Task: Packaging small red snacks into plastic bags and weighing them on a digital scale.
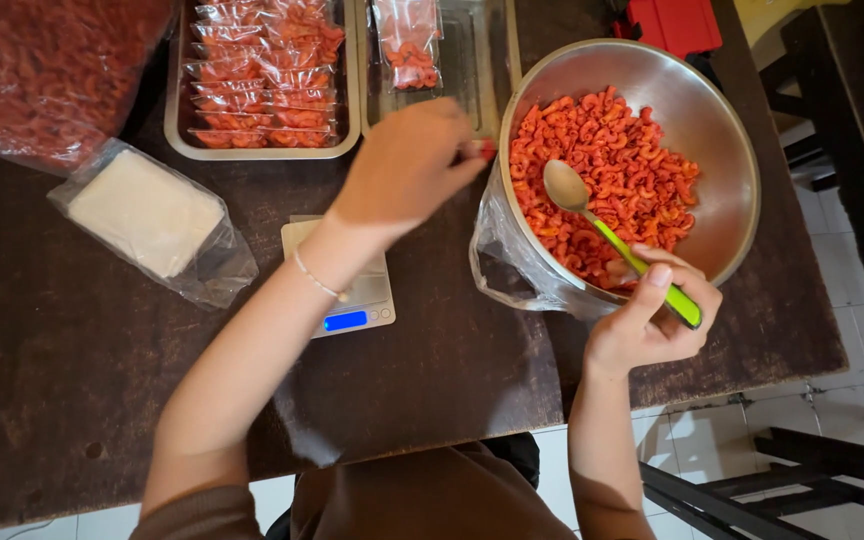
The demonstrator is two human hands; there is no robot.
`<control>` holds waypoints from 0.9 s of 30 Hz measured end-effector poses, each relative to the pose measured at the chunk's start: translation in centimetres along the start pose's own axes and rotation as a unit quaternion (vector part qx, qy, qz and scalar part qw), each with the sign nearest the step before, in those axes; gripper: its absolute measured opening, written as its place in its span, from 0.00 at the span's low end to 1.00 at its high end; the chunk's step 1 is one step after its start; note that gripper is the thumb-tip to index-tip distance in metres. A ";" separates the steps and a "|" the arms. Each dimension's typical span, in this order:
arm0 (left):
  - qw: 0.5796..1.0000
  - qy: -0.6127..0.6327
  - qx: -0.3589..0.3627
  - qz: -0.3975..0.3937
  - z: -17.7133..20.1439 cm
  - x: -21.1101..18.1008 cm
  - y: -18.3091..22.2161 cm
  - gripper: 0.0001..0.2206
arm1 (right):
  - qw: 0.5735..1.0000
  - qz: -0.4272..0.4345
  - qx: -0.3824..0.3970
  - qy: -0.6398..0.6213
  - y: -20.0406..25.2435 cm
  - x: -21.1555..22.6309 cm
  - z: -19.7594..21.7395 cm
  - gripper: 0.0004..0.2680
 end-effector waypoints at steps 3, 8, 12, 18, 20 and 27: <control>0.998 0.063 0.013 -0.001 0.9 -3.5 -1.3 0.07 | 0.998 -0.021 -0.020 0.051 0.2 0.3 -0.2 0.08; 0.999 0.016 -0.014 -0.024 -2.2 -4.6 -2.5 0.06 | 0.998 -0.024 -0.014 0.048 0.4 0.0 -0.2 0.07; 0.997 0.035 -0.062 -0.001 -0.7 -3.6 -1.6 0.08 | 0.998 -0.012 -0.013 0.064 0.2 0.3 -0.3 0.07; 0.988 -0.006 -0.156 0.014 4.6 0.7 2.2 0.06 | 0.998 -0.045 0.019 0.032 0.3 0.0 -0.8 0.07; 0.983 -0.037 -0.175 0.041 6.5 2.0 4.1 0.06 | 0.998 -0.048 0.018 0.030 0.4 0.1 -1.0 0.07; 0.982 -0.066 -0.101 0.145 6.8 5.6 8.4 0.05 | 0.998 -0.040 0.040 0.031 0.8 0.4 -1.7 0.08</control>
Point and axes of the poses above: each hand's wrist, its own y-axis away from the middle knuckle, its own z-axis out of the back of the hand, x = y × z, the point moved 8 cm from there along -y, towards the middle knuckle, and after that the axes turned 12 degrees about -y, right-handed, at the moved point
